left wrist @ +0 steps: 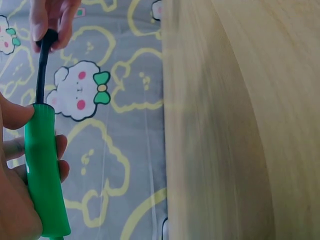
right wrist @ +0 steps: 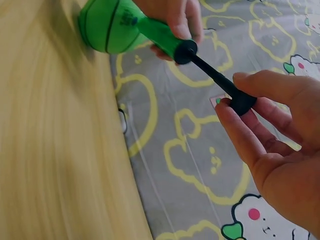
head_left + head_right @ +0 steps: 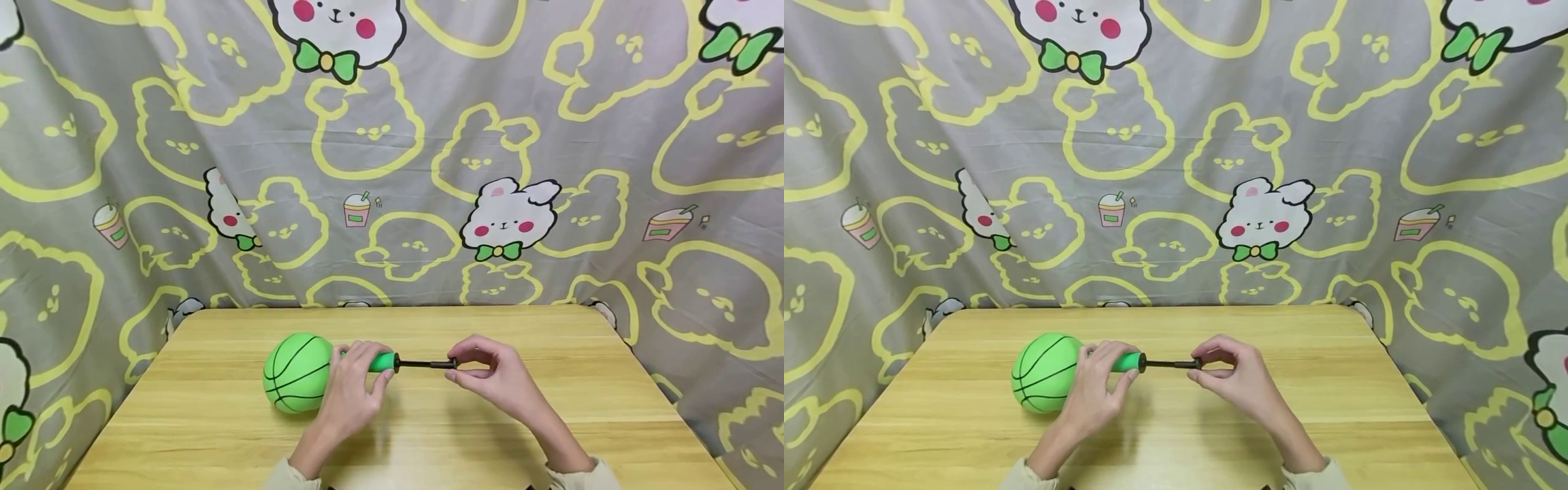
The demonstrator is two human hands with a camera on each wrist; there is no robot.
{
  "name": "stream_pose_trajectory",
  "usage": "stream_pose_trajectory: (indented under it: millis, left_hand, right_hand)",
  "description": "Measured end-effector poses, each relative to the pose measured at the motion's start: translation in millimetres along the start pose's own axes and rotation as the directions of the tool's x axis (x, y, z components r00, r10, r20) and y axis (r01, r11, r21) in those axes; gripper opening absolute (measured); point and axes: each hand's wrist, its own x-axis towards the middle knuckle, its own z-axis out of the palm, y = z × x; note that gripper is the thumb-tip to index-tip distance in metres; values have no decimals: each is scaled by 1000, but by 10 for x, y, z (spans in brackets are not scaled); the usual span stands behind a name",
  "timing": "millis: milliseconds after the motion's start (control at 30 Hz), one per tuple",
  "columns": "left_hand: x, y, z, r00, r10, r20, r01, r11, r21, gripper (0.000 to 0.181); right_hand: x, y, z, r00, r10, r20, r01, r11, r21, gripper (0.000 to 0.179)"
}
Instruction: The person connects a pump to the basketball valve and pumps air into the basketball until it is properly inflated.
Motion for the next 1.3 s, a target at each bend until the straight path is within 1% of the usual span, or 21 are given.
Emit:
stream_pose_trajectory:
  millis: [233,433,633,833,1067,1300]
  left_hand:
    - [12,-24,-16,1000,-6,-20,6,1000,2,23]
    - [10,-28,-18,1000,-4,-15,4,1000,5,22]
    - [14,-30,-25,1000,-5,-31,6,1000,5,22]
    - [15,-16,-16,999,5,-37,-5,1000,-2,22]
    - [11,15,8,1000,13,-21,-13,1000,-10,22]
    - [-10,45,39,999,33,-13,-33,999,-18,22]
  right_hand:
    - [-22,-19,-177,1000,-5,11,5,1000,-17,24]
    - [-32,-23,-223,1000,17,12,-17,999,-50,23]
    - [-18,-30,-202,1000,20,-18,-21,998,-59,28]
    - [-20,-21,-181,998,31,-63,-34,998,-55,28]
    - [-10,12,-81,996,19,-84,-23,999,-42,27]
    - [1,20,42,993,12,-114,-15,1000,-21,26]
